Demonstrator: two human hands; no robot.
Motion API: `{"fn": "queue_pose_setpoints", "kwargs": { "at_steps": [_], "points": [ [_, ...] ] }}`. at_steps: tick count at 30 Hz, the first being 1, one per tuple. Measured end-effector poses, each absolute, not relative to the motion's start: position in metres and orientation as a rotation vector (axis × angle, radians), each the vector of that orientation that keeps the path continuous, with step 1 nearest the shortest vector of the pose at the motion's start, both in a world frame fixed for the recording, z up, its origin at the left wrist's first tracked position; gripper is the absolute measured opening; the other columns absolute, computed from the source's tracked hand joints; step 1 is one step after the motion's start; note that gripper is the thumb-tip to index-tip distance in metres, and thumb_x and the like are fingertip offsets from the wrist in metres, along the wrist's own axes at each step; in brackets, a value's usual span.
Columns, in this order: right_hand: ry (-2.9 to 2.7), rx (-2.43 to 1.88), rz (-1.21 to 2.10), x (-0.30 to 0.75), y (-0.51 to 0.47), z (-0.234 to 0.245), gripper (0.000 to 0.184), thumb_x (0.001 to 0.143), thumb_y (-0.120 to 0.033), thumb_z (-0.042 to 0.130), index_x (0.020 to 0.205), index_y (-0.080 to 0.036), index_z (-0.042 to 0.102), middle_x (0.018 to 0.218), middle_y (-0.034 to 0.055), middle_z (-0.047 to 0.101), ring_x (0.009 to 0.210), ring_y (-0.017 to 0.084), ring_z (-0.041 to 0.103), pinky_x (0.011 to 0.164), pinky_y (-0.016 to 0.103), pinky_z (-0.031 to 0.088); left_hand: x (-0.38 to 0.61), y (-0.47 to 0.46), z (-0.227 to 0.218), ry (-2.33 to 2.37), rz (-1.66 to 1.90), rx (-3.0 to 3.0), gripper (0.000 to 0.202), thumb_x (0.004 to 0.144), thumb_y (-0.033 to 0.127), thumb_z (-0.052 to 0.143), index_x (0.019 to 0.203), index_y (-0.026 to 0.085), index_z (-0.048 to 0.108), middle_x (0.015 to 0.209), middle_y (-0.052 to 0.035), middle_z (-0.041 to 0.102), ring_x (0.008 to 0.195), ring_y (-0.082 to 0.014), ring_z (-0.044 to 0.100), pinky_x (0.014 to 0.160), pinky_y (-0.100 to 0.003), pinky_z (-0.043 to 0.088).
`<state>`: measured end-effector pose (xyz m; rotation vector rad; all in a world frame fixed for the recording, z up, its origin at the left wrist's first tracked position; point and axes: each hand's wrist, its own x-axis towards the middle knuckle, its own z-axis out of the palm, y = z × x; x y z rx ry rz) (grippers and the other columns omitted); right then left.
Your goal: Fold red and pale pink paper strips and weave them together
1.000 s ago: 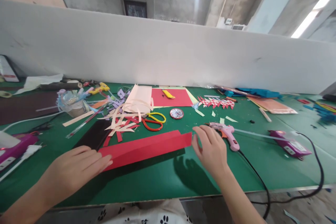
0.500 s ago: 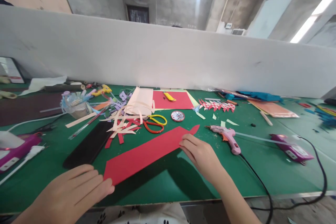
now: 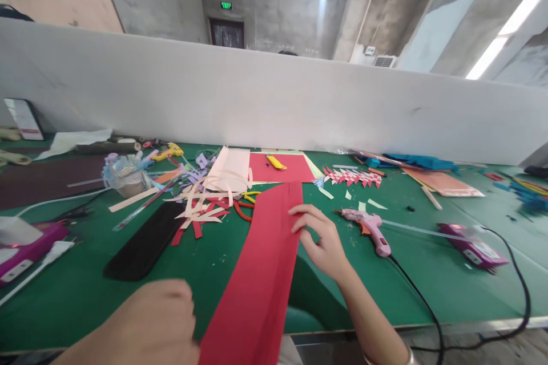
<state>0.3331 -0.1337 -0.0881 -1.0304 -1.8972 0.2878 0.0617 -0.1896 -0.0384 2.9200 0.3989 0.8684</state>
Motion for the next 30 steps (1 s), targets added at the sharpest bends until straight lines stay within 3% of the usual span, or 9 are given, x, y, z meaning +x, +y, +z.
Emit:
{"fn": "queue_pose_setpoints", "kwargs": {
  "at_steps": [2, 4, 6, 9, 12, 15, 21, 25, 30],
  "points": [
    [-1.854, -0.963, 0.422, 0.327, -0.130, -0.090, 0.021, 0.074, -0.009, 0.039, 0.064, -0.019, 0.054, 0.097, 0.0071, 0.061, 0.092, 0.019, 0.056, 0.080, 0.033, 0.041, 0.065, -0.171, -0.041, 0.645, 0.765, 2.811, 0.029, 0.089, 0.034, 0.035, 0.068, 0.021, 0.051, 0.057, 0.0019, 0.053, 0.055, -0.0117, 0.048, 0.055, -0.024, 0.038],
    [-1.841, -0.904, 0.548, 0.320, -0.126, -0.092, 0.023, 0.078, -0.013, 0.039, 0.061, -0.018, 0.053, 0.096, 0.0076, 0.061, 0.091, 0.019, 0.056, 0.081, 0.033, 0.040, 0.068, -0.146, -0.049, 0.956, 0.756, 2.645, 0.018, 0.087, 0.031, 0.040, 0.089, 0.022, 0.055, 0.084, -0.0017, 0.061, 0.079, -0.0140, 0.056, 0.070, -0.024, 0.043],
    [-1.831, -0.872, 0.654, 0.311, -0.120, -0.093, 0.026, 0.081, -0.017, 0.039, 0.059, -0.018, 0.052, 0.096, 0.0079, 0.062, 0.090, 0.019, 0.056, 0.080, 0.032, 0.039, 0.071, -0.117, -0.063, 1.174, 0.819, 2.539, 0.035, 0.083, 0.034, 0.046, 0.116, 0.023, 0.045, 0.117, -0.0070, 0.052, 0.109, -0.0200, 0.047, 0.090, -0.032, 0.039],
    [-1.792, -0.847, 0.762, 0.301, -0.107, -0.094, 0.029, 0.082, -0.021, 0.040, 0.055, -0.018, 0.048, 0.094, 0.0076, 0.062, 0.088, 0.019, 0.056, 0.081, 0.032, 0.038, 0.076, -0.076, -0.085, 1.452, 0.985, 2.392, 0.054, 0.080, 0.039, 0.049, 0.128, 0.020, 0.033, 0.130, -0.0120, 0.041, 0.121, -0.0253, 0.037, 0.098, -0.041, 0.033],
    [-1.767, -0.794, 0.845, 0.294, -0.091, -0.098, 0.030, 0.083, -0.023, 0.043, 0.053, -0.018, 0.045, 0.091, 0.0075, 0.062, 0.087, 0.018, 0.055, 0.081, 0.033, 0.038, 0.082, -0.050, -0.094, 1.619, 0.932, 2.341, 0.050, 0.078, 0.046, 0.050, 0.120, 0.019, 0.044, 0.119, -0.0113, 0.054, 0.112, -0.0284, 0.046, 0.101, -0.051, 0.022],
    [-1.766, -0.747, 0.934, 0.290, -0.078, -0.107, 0.029, 0.083, -0.027, 0.043, 0.055, -0.018, 0.044, 0.088, 0.0070, 0.061, 0.085, 0.018, 0.055, 0.081, 0.033, 0.038, 0.090, -0.040, -0.095, 1.536, 0.866, 2.266, 0.037, 0.081, 0.045, 0.044, 0.103, 0.019, 0.056, 0.100, -0.0075, 0.064, 0.098, -0.0254, 0.056, 0.093, -0.043, 0.034],
    [-1.919, -0.985, 0.762, 0.281, -0.078, -0.127, 0.009, 0.075, -0.026, 0.053, 0.075, -0.020, 0.047, 0.090, 0.0044, 0.052, 0.080, 0.015, 0.050, 0.073, 0.029, 0.041, 0.097, -0.039, -0.108, 1.374, 0.936, 2.141, 0.024, 0.078, 0.037, 0.046, 0.082, 0.017, 0.058, 0.083, -0.0038, 0.065, 0.078, -0.0200, 0.059, 0.072, -0.028, 0.043],
    [-1.983, -1.160, 0.644, 0.277, -0.081, -0.137, 0.028, 0.069, -0.028, 0.059, 0.093, -0.020, 0.045, 0.098, 0.0048, 0.048, 0.078, 0.015, 0.047, 0.071, 0.029, 0.042, 0.097, -0.042, -0.112, 1.299, 0.906, 2.095, 0.023, 0.080, 0.035, 0.043, 0.082, 0.017, 0.057, 0.078, -0.0010, 0.064, 0.073, -0.0169, 0.058, 0.068, -0.025, 0.043],
    [-1.914, -1.271, 0.704, 0.280, -0.080, -0.143, 0.016, 0.076, -0.024, 0.048, 0.090, -0.020, 0.043, 0.081, 0.0003, 0.052, 0.059, 0.011, 0.046, 0.058, 0.025, 0.040, 0.099, -0.045, -0.112, 1.238, 0.847, 2.090, 0.026, 0.082, 0.037, 0.040, 0.076, 0.017, 0.055, 0.073, 0.0002, 0.060, 0.068, -0.0154, 0.054, 0.065, -0.025, 0.041]
  ]
}}
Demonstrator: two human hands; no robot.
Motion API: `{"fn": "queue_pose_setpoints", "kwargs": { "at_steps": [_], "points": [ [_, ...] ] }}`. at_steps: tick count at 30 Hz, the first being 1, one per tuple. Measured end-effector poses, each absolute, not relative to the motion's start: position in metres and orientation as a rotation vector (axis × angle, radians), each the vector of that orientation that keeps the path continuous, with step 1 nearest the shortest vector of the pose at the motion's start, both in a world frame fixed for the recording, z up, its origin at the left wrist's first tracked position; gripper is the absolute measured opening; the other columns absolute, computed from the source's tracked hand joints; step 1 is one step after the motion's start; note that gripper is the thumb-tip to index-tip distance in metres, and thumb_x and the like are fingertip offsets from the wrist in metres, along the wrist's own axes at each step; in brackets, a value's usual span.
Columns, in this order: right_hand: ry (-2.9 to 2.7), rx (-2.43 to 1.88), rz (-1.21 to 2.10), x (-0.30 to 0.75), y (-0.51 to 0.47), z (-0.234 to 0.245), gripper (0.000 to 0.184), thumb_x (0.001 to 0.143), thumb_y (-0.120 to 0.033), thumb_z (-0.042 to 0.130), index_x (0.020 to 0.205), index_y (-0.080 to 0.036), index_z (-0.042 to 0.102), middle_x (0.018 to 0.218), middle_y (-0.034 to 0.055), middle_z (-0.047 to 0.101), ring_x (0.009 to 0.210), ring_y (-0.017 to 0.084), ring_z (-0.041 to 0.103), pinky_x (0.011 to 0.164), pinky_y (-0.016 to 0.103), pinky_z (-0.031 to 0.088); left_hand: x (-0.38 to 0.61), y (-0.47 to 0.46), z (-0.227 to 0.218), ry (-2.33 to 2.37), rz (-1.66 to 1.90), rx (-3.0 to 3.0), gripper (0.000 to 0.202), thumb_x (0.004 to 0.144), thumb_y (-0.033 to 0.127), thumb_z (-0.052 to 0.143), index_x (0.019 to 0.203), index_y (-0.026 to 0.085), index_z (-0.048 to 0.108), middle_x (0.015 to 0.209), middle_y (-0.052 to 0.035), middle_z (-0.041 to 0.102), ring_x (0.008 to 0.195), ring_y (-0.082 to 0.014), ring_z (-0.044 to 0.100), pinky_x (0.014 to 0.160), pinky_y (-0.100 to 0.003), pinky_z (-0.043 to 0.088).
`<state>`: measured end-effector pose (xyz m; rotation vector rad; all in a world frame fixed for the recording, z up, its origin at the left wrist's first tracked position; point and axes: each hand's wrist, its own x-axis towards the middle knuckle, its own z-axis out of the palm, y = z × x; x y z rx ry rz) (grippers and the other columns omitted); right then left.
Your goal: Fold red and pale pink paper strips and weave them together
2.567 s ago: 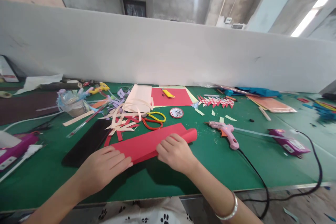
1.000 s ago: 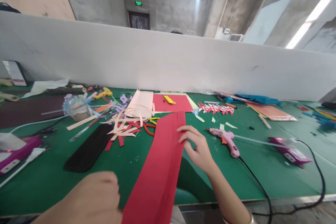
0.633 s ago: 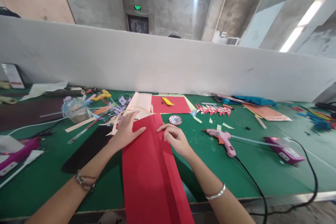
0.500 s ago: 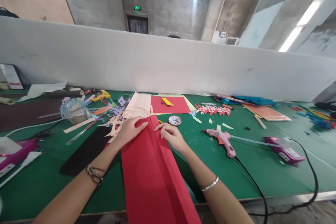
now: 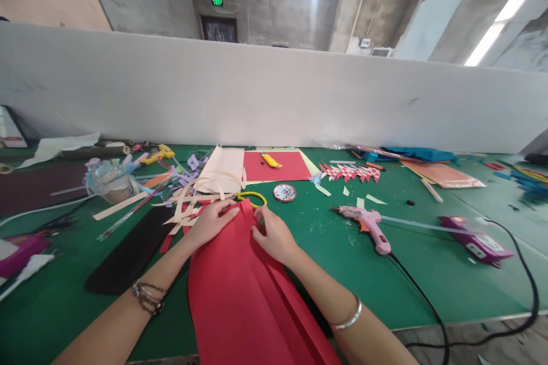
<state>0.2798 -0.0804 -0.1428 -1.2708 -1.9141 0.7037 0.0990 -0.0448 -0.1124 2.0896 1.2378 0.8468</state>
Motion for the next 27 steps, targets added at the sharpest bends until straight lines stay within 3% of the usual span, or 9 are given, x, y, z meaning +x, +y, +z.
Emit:
{"fn": "queue_pose_setpoints", "kwargs": {
  "at_steps": [6, 11, 19, 23, 27],
  "points": [
    [-1.787, -1.214, 0.926, 0.277, -0.085, -0.142, 0.037, 0.074, -0.031, 0.055, 0.104, -0.021, 0.036, 0.076, -0.0013, 0.055, 0.063, 0.014, 0.052, 0.059, 0.025, 0.039, 0.103, -0.048, -0.112, 1.201, 0.739, 2.111, 0.026, 0.083, 0.036, 0.039, 0.078, 0.017, 0.056, 0.076, -0.0007, 0.061, 0.070, -0.0158, 0.055, 0.064, -0.025, 0.041],
    [-1.752, -1.266, 0.880, 0.276, -0.086, -0.143, 0.034, 0.074, -0.026, 0.051, 0.105, -0.021, 0.039, 0.071, -0.0026, 0.053, 0.061, 0.014, 0.051, 0.058, 0.024, 0.036, 0.109, -0.052, -0.108, 1.177, 0.738, 2.096, 0.027, 0.083, 0.037, 0.039, 0.078, 0.017, 0.057, 0.080, -0.0017, 0.064, 0.075, -0.0172, 0.058, 0.070, -0.026, 0.043],
    [-1.490, -1.305, 0.964, 0.281, -0.082, -0.140, 0.010, 0.077, -0.027, 0.041, 0.084, -0.021, 0.044, 0.055, -0.0061, 0.043, 0.048, 0.010, 0.038, 0.048, 0.022, 0.030, 0.106, -0.051, -0.106, 1.192, 0.684, 2.049, 0.032, 0.083, 0.040, 0.040, 0.084, 0.016, 0.061, 0.086, -0.0034, 0.066, 0.081, -0.0200, 0.060, 0.076, -0.028, 0.044],
    [-1.350, -1.203, 1.139, 0.284, -0.078, -0.140, 0.017, 0.076, -0.035, 0.044, 0.069, -0.020, 0.043, 0.058, -0.0042, 0.045, 0.053, 0.010, 0.042, 0.051, 0.022, 0.034, 0.100, -0.050, -0.104, 1.221, 0.643, 2.045, 0.034, 0.083, 0.041, 0.040, 0.088, 0.016, 0.062, 0.091, -0.0043, 0.067, 0.084, -0.0209, 0.060, 0.077, -0.028, 0.043],
    [-1.256, -1.156, 1.312, 0.283, -0.077, -0.139, 0.021, 0.073, -0.039, 0.049, 0.069, -0.019, 0.045, 0.060, -0.0037, 0.050, 0.053, 0.009, 0.045, 0.052, 0.022, 0.036, 0.090, -0.045, -0.105, 1.258, 0.579, 2.165, 0.034, 0.083, 0.042, 0.040, 0.088, 0.018, 0.063, 0.091, -0.0042, 0.067, 0.083, -0.0212, 0.060, 0.074, -0.027, 0.043]
  ]
}}
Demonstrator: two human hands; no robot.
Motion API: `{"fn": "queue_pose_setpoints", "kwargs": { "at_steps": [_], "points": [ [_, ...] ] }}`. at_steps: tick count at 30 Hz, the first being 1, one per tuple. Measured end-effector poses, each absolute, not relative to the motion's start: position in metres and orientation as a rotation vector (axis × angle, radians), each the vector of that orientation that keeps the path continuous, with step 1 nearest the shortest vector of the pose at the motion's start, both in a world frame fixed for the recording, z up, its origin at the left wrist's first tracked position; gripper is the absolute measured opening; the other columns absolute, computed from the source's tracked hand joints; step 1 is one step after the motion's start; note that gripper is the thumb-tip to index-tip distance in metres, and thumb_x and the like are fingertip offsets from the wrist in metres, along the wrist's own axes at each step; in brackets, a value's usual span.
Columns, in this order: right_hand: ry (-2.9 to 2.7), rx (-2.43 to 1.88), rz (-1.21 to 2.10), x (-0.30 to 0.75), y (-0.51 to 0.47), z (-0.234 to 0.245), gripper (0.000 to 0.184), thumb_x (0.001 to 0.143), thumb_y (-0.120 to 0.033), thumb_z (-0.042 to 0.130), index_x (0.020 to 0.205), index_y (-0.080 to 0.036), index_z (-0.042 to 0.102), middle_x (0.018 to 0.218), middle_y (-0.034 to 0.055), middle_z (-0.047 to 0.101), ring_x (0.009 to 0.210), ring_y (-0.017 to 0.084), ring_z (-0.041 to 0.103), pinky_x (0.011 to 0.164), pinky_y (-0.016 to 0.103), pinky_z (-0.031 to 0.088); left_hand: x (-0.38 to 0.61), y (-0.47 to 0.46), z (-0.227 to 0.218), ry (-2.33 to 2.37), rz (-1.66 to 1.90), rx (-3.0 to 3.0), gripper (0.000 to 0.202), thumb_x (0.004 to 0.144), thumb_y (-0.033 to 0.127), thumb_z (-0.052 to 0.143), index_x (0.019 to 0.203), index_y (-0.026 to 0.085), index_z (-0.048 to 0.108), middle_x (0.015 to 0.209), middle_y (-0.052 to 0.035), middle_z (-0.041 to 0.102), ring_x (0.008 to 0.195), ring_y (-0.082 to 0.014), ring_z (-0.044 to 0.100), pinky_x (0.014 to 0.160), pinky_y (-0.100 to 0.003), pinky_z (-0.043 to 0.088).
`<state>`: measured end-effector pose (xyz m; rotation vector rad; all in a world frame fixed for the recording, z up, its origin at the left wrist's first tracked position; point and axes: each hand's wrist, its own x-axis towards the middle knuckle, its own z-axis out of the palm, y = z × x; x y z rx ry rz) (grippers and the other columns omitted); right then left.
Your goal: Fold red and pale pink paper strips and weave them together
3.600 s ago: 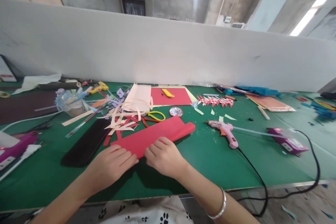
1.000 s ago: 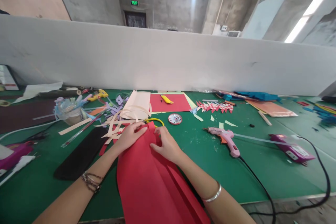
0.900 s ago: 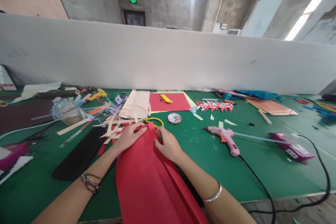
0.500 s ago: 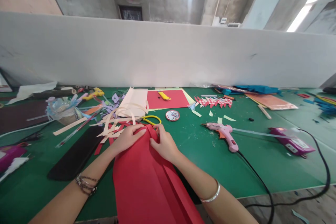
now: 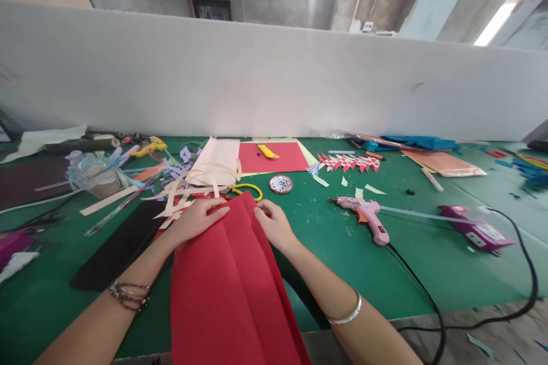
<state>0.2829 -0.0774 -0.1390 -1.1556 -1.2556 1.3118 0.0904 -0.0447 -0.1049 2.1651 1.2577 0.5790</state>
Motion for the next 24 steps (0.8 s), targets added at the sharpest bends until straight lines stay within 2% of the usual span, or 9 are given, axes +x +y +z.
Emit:
{"fn": "queue_pose_setpoints", "kwargs": {
  "at_steps": [5, 8, 11, 18, 21, 24],
  "points": [
    [-1.277, -1.191, 1.329, 0.281, -0.077, -0.142, 0.021, 0.070, -0.039, 0.052, 0.067, -0.019, 0.045, 0.056, -0.0048, 0.049, 0.049, 0.008, 0.044, 0.049, 0.021, 0.034, 0.077, -0.036, -0.105, 1.351, 0.670, 2.272, 0.035, 0.084, 0.041, 0.037, 0.088, 0.019, 0.064, 0.089, -0.0047, 0.067, 0.079, -0.0195, 0.059, 0.068, -0.025, 0.044],
    [-1.306, -1.183, 1.319, 0.279, -0.077, -0.145, 0.022, 0.071, -0.039, 0.051, 0.066, -0.019, 0.045, 0.056, -0.0045, 0.049, 0.049, 0.008, 0.044, 0.049, 0.021, 0.034, 0.079, -0.037, -0.100, 1.352, 0.763, 2.251, 0.036, 0.084, 0.041, 0.036, 0.093, 0.018, 0.063, 0.095, -0.0056, 0.066, 0.086, -0.0198, 0.059, 0.074, -0.026, 0.044],
    [-1.338, -1.150, 1.294, 0.278, -0.077, -0.147, 0.021, 0.072, -0.038, 0.050, 0.067, -0.019, 0.045, 0.059, -0.0034, 0.051, 0.053, 0.009, 0.046, 0.052, 0.021, 0.036, 0.092, -0.043, -0.098, 1.321, 0.711, 2.266, 0.033, 0.085, 0.039, 0.036, 0.093, 0.020, 0.062, 0.100, -0.0040, 0.066, 0.093, -0.0207, 0.058, 0.080, -0.028, 0.042],
    [-1.467, -1.184, 1.250, 0.281, -0.080, -0.139, 0.026, 0.074, -0.041, 0.047, 0.063, -0.018, 0.043, 0.056, -0.0046, 0.043, 0.052, 0.009, 0.039, 0.051, 0.021, 0.031, 0.118, -0.051, -0.111, 1.346, 0.672, 2.216, 0.026, 0.085, 0.030, 0.033, 0.075, 0.019, 0.054, 0.078, -0.0030, 0.063, 0.074, -0.0187, 0.059, 0.065, -0.027, 0.041],
    [-1.571, -1.199, 1.234, 0.282, -0.077, -0.134, 0.033, 0.076, -0.045, 0.045, 0.058, -0.018, 0.041, 0.054, -0.0053, 0.036, 0.051, 0.008, 0.034, 0.050, 0.021, 0.027, 0.120, -0.052, -0.118, 1.273, 0.704, 2.175, 0.025, 0.086, 0.030, 0.030, 0.071, 0.020, 0.048, 0.073, -0.0008, 0.059, 0.070, -0.0168, 0.057, 0.063, -0.025, 0.040],
    [-1.647, -1.249, 1.182, 0.281, -0.070, -0.129, 0.034, 0.076, -0.044, 0.045, 0.055, -0.017, 0.042, 0.053, -0.0048, 0.036, 0.052, 0.009, 0.034, 0.050, 0.022, 0.026, 0.121, -0.055, -0.121, 1.206, 0.682, 2.139, 0.027, 0.087, 0.032, 0.029, 0.069, 0.020, 0.045, 0.070, 0.0008, 0.056, 0.067, -0.0158, 0.056, 0.061, -0.024, 0.039]
  ]
}}
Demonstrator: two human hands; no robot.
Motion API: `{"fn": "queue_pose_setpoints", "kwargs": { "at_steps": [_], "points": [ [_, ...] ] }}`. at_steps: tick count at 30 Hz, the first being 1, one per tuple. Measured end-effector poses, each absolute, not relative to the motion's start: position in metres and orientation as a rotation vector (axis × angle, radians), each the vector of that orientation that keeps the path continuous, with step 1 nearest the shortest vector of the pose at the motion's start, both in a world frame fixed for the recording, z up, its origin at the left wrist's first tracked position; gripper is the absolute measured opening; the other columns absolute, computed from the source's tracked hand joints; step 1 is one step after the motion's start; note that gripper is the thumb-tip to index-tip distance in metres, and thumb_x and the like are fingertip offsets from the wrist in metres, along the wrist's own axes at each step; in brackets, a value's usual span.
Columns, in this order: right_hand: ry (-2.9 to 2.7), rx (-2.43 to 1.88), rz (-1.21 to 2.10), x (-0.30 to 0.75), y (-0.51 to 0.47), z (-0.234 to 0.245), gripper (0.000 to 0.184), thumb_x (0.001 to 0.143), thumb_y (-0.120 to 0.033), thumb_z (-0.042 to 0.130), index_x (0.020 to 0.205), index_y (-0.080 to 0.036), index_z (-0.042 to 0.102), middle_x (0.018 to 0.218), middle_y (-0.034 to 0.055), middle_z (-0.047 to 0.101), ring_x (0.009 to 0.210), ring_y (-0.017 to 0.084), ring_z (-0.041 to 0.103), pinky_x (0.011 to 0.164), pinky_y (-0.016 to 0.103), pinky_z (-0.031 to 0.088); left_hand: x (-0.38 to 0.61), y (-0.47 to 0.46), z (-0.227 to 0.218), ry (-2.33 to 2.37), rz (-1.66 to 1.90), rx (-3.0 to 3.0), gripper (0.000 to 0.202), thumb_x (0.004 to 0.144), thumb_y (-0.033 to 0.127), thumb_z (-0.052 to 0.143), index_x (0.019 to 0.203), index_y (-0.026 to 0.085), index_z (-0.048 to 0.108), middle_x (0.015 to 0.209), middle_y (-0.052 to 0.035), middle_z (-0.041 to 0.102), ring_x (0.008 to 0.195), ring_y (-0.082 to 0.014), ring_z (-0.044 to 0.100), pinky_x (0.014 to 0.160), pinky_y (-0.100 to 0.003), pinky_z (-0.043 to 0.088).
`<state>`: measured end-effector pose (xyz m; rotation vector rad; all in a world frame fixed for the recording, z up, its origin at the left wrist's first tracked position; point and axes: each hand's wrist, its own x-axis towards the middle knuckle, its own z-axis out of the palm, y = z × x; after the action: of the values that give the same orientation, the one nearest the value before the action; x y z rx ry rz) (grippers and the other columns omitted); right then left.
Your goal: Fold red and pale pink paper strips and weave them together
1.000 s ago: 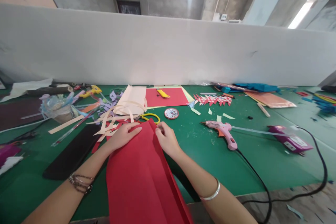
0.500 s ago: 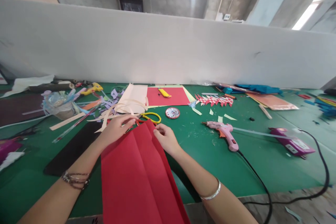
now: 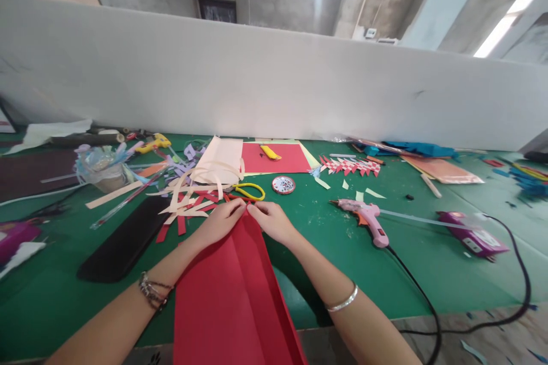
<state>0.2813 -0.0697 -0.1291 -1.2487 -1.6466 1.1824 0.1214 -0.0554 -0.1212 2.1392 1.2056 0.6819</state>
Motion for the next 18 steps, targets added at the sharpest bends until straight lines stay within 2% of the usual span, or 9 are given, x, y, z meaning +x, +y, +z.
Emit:
{"fn": "queue_pose_setpoints", "kwargs": {
  "at_steps": [8, 13, 18],
  "points": [
    [-1.480, -1.318, 1.389, 0.272, -0.053, -0.121, 0.034, 0.074, -0.040, 0.045, 0.049, -0.019, 0.035, 0.039, -0.0085, 0.027, 0.037, 0.005, 0.022, 0.040, 0.021, 0.017, 0.116, -0.057, -0.124, 1.154, 0.705, 1.962, 0.028, 0.085, 0.035, 0.034, 0.072, 0.018, 0.051, 0.074, -0.0005, 0.060, 0.073, -0.0181, 0.057, 0.066, -0.026, 0.040],
    [-1.530, -1.305, 1.388, 0.268, -0.059, -0.128, 0.030, 0.074, -0.038, 0.046, 0.052, -0.018, 0.042, 0.041, -0.0067, 0.038, 0.036, 0.006, 0.032, 0.038, 0.020, 0.024, 0.117, -0.056, -0.132, 1.127, 0.741, 1.922, 0.032, 0.085, 0.037, 0.032, 0.069, 0.018, 0.051, 0.074, -0.0016, 0.061, 0.075, -0.0192, 0.057, 0.071, -0.027, 0.041],
    [-1.550, -1.251, 1.355, 0.269, -0.064, -0.132, 0.029, 0.074, -0.041, 0.047, 0.056, -0.018, 0.043, 0.043, -0.0071, 0.040, 0.038, 0.006, 0.037, 0.040, 0.019, 0.031, 0.119, -0.056, -0.136, 1.113, 0.776, 1.858, 0.036, 0.085, 0.040, 0.031, 0.074, 0.017, 0.056, 0.079, -0.0028, 0.064, 0.080, -0.0199, 0.058, 0.076, -0.029, 0.041]
  ]
}}
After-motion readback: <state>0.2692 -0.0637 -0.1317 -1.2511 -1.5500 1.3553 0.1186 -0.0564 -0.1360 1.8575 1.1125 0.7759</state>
